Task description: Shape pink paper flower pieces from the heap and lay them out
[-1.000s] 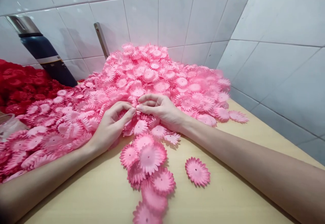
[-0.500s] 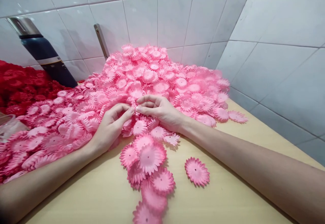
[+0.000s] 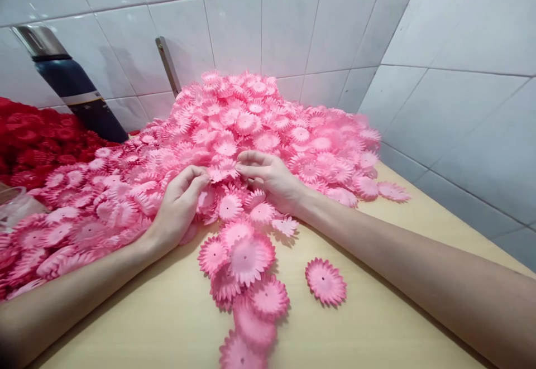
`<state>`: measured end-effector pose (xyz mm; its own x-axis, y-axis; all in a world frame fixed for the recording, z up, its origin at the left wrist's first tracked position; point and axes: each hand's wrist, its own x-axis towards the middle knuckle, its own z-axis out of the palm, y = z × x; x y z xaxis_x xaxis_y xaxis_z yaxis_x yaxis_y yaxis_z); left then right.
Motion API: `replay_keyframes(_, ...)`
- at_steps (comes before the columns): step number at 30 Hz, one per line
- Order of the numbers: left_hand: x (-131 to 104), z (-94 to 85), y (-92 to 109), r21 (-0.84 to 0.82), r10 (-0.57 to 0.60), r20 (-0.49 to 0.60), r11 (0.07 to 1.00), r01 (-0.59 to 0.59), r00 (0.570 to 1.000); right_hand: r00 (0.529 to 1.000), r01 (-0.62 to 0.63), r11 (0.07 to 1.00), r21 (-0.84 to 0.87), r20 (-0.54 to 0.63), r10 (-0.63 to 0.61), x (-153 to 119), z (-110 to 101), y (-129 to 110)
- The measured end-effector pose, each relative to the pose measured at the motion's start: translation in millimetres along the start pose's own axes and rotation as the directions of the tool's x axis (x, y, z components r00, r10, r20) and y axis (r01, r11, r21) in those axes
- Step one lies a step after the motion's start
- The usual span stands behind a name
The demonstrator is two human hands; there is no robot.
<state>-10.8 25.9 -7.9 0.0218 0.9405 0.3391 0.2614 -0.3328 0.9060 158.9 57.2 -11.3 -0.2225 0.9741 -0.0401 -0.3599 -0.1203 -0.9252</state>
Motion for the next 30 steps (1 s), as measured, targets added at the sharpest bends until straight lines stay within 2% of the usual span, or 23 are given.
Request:
replay_keyframes(2, -0.4, -0.7, 1.5, 0.000, -0.032, -0.041, 0.999, 0.032, 0.999, 0.998, -0.024, 1.000, -0.003, -0.056, 0.023, 0.2, -0.1, -1.1)
replay_keyframes(8, -1.2, -2.1, 3.7, 0.034, -0.035, -0.183, 0.999, 0.042, 0.982, 0.995, -0.007, 0.998, 0.067, -0.102, 0.014, 2.1, -1.2, 0.5)
replay_keyframes(11, -0.7, -2.0, 0.8, 0.036, -0.041, -0.189, 0.998, 0.049, 0.981, 0.996, -0.007, 0.998, 0.064, -0.090, 0.013, 1.0, -2.4, 0.1)
replay_keyframes(13, -0.2, -2.1, -1.8, 0.018, -0.022, -0.187, 1.000, 0.026, 0.982, 0.999, -0.006, 0.999, 0.051, -0.036, 0.007, -0.7, -2.7, -0.3)
replay_keyframes(15, 0.3, -2.3, -3.3, 0.015, 0.029, -0.159, 1.000, -0.027, 0.987, 0.999, 0.004, 0.999, 0.045, 0.032, -0.005, -2.3, -2.9, 0.1)
replay_keyframes(19, 0.2, -2.6, -1.4, 0.126, 0.138, 0.013, 0.982, -0.139, 0.990, 0.990, 0.041, 0.999, 0.006, 0.132, -0.041, -3.0, -3.8, 3.2)
replay_keyframes(21, -0.2, -2.3, 0.0, 0.169, 0.174, 0.056, 0.969, -0.181, 0.983, 0.983, 0.061, 0.998, -0.024, 0.174, -0.056, -2.8, -4.1, 4.3)
replay_keyframes(30, 0.6, -1.3, -1.9, 0.151, 0.165, 0.158, 0.970, -0.189, 0.974, 0.976, 0.072, 0.997, -0.033, 0.206, -0.063, -1.9, -4.0, 5.4)
